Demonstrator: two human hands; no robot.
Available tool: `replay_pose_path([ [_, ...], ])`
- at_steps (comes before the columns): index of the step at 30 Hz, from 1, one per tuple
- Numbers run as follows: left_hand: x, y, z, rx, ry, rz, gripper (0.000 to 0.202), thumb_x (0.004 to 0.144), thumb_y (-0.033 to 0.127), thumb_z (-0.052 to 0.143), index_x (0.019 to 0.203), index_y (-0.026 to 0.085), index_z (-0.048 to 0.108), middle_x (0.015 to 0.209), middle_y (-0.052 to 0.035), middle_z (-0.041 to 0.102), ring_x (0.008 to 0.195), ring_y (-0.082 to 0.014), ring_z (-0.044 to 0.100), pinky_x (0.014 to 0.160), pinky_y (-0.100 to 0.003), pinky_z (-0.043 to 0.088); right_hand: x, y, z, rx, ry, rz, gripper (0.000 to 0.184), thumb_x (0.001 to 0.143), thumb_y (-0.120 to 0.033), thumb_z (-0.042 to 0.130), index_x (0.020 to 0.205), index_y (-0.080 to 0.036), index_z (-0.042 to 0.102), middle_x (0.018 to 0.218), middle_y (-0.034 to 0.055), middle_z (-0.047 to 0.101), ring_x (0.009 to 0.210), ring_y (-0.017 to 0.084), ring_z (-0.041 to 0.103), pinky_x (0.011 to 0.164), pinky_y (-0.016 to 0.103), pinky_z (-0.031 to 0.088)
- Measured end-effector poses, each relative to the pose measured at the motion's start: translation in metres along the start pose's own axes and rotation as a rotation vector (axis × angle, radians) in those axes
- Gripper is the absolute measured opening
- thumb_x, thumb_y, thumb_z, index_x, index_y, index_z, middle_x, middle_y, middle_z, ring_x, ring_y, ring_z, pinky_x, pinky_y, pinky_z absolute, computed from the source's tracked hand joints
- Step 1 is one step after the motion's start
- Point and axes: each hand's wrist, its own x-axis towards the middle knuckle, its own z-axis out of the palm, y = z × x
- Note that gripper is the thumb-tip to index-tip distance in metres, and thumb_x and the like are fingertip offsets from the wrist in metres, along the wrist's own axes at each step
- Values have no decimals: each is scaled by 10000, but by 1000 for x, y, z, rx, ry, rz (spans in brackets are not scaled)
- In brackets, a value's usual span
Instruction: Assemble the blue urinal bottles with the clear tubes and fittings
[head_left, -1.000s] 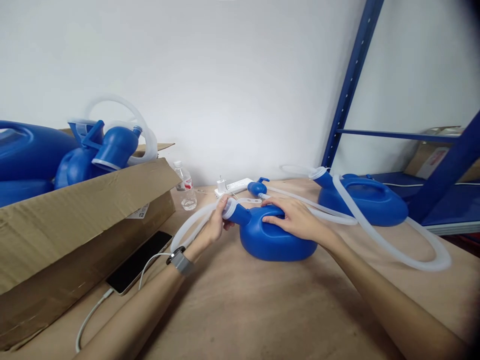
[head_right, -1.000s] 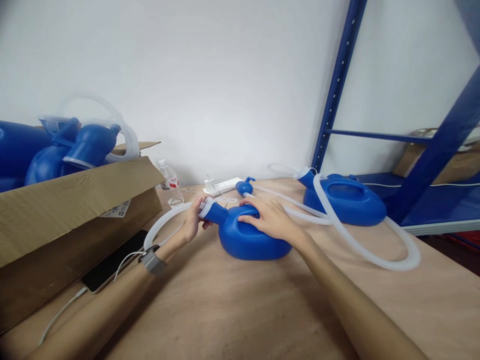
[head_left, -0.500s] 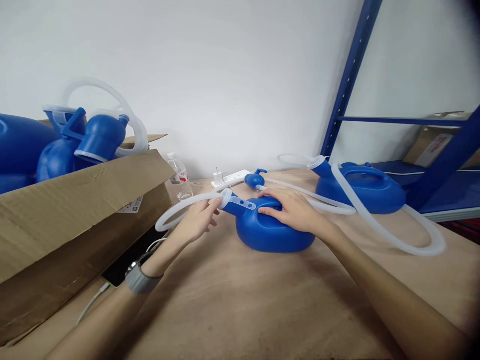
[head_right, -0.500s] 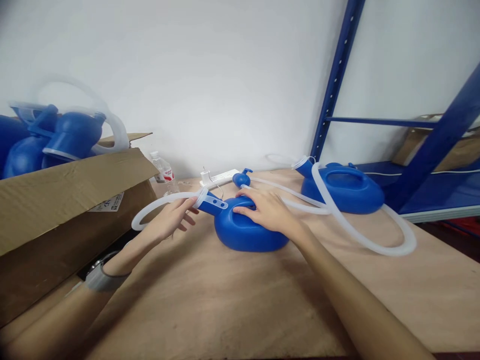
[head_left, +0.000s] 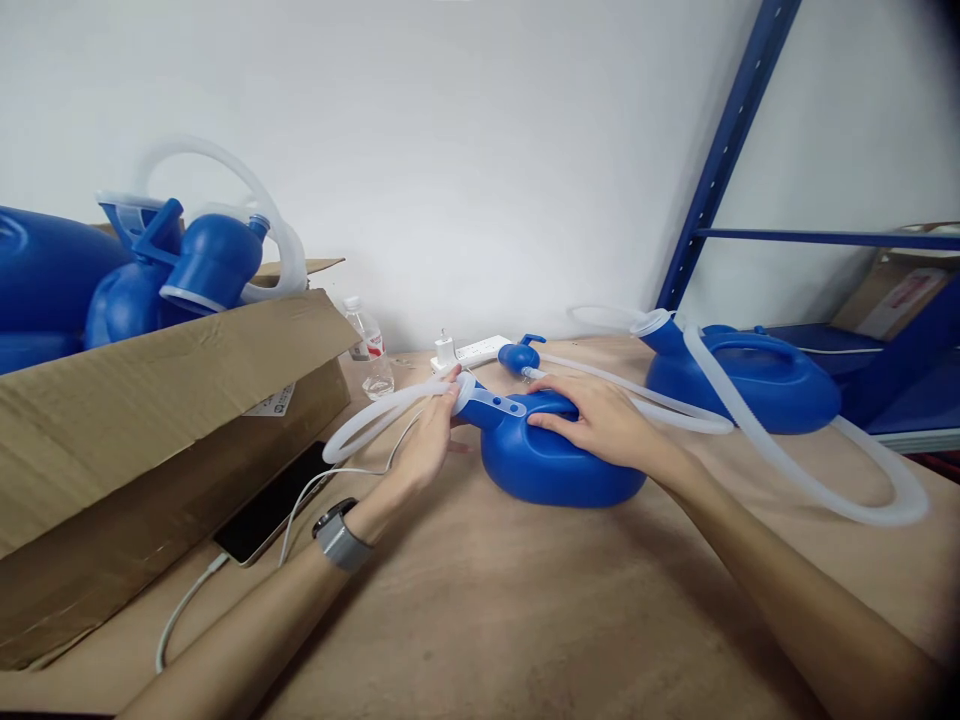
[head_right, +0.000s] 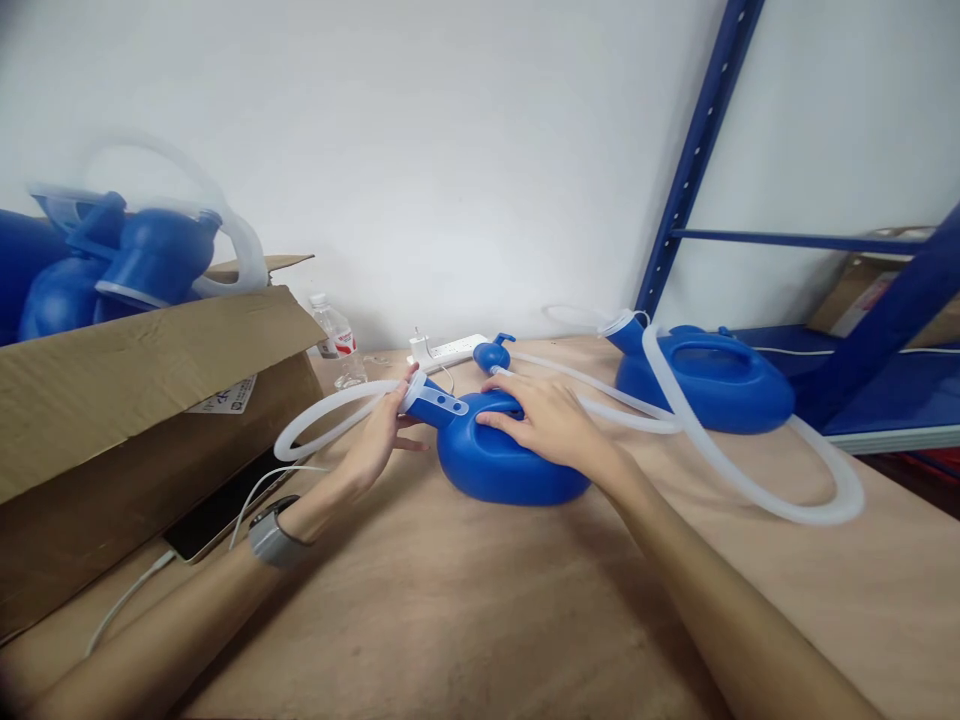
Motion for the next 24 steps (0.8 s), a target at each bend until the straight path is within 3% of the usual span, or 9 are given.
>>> replay_pose_path([
  [3, -7, 9, -3, 95, 10, -77, 705, 1040, 696, 289, 1632, 314, 325, 1590, -151, 510, 1128, -297, 726, 690, -333, 636, 0, -3, -2, 7, -5, 20, 340, 950, -512, 630, 1172, -276, 732, 1237, 74, 775, 1091, 351, 725, 966, 532, 547],
  [6, -21, 26, -14, 333, -16, -120, 720, 995, 755, 332, 1386, 217, 606, 1274, -179, 727, 873, -285, 756, 622, -344, 586, 1, -6, -4, 9, -12, 36, 327, 945, -505, 651, 1164, -275, 725, 1235, 64, 776, 1101, 344, 721, 975, 528, 543],
  [10, -40, 56, -24, 967, 134, 236, 578, 1004, 663, 420, 1018, 203, 769, 774, -116, 746, 746, -304, 701, 714, -406, 535, 0, -6, -5, 29, -22, 48, 308, 953, -504, 666, 1163, -283, 713, 1225, 44, 778, 1111, 328, 722, 983, 508, 536],
  [12, -38, 69, -24, 1136, 197, 511, 478, 1006, 578, 495, 1169, 214, 760, 942, -138, 773, 957, -339, 707, 894, -459, 521, 0, -6, -4, 35, -18, 44, 302, 959, -502, 663, 1165, -286, 710, 1228, 41, 776, 1118, 324, 720, 989, 503, 534],
  [14, -26, 75, -22, 1196, 11, 772, 412, 1010, 506, 547, 1320, 284, 704, 1269, -122, 735, 1259, -348, 613, 1139, -532, 381, -1, -5, -4, 36, -13, 36, 309, 960, -504, 663, 1175, -286, 708, 1237, 44, 773, 1122, 326, 720, 993, 505, 534],
  [16, -7, 77, -21, 1192, -261, 861, 310, 1020, 437, 562, 1259, 330, 727, 1341, -68, 710, 1328, -316, 570, 1234, -567, 231, -1, -4, -3, 33, -6, 30, 324, 958, -508, 663, 1186, -281, 707, 1249, 54, 770, 1131, 333, 719, 995, 511, 537],
  [19, 17, 74, -20, 1111, -410, 765, 239, 1008, 380, 573, 1036, 240, 764, 1070, -80, 768, 1057, -267, 676, 1084, -457, 412, -1, -2, -2, 28, -4, 29, 348, 963, -526, 646, 1199, -277, 705, 1263, 67, 766, 1152, 346, 714, 989, 518, 548],
  [21, 25, 70, -19, 1070, -365, 699, 208, 973, 333, 584, 944, 204, 744, 958, -85, 754, 887, -239, 671, 868, -368, 476, -2, -2, -1, 28, -2, 26, 353, 965, -540, 639, 1197, -283, 708, 1266, 67, 766, 1158, 347, 712, 991, 519, 550],
  [24, 25, 67, -12, 1076, -235, 636, 172, 907, 266, 579, 809, 197, 702, 842, -65, 722, 754, -213, 621, 708, -326, 422, -2, -3, -1, 27, 0, 32, 348, 950, -529, 658, 1192, -285, 712, 1260, 61, 767, 1146, 342, 713, 1010, 525, 539],
])
